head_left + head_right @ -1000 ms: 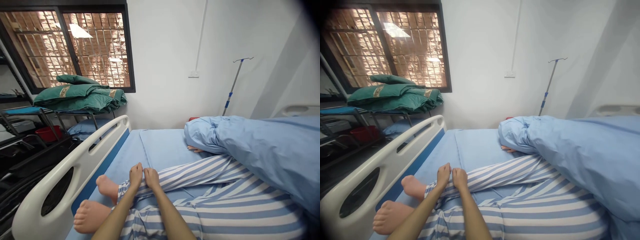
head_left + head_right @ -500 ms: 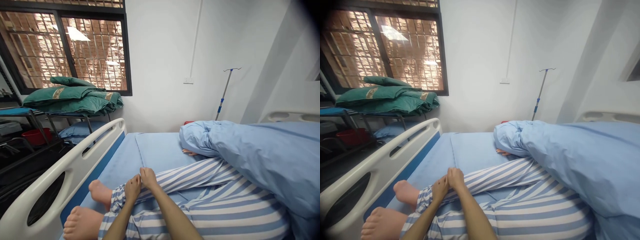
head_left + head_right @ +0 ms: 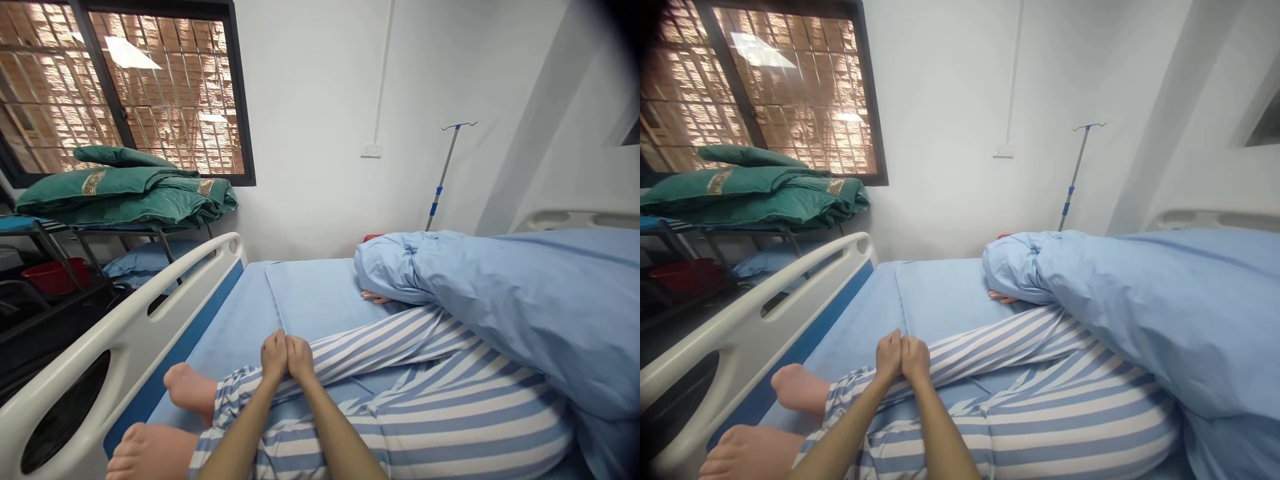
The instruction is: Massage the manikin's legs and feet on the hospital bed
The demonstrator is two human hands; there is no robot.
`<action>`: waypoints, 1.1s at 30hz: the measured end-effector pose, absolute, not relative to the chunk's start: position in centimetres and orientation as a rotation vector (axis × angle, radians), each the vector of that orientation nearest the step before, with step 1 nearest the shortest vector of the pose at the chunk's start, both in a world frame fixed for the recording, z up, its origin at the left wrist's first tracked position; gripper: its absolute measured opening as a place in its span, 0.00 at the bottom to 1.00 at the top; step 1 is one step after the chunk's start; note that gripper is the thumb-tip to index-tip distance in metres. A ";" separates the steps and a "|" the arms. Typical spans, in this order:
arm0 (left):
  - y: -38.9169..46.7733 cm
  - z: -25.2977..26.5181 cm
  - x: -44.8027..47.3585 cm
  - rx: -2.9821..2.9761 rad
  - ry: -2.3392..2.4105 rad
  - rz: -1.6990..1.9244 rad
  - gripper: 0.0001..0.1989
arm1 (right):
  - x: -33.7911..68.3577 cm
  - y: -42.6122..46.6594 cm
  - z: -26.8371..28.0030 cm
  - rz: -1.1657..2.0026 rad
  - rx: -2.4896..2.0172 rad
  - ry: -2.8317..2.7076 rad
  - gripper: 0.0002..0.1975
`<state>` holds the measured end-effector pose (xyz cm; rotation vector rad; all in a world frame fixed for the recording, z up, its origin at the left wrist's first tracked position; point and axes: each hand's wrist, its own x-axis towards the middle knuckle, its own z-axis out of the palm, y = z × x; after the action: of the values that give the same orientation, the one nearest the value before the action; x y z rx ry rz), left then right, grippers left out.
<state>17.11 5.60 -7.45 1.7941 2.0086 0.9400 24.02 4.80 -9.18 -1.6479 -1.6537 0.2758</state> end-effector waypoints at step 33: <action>5.1 -10.0 20.8 1.815 1.971 0.962 0.23 | 27.0 4.7 -9.0 0.357 -1.609 -1.433 0.25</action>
<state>20.82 5.10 -10.02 1.8146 1.9712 0.9622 27.01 4.73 -8.97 -1.6087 -1.4335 0.3565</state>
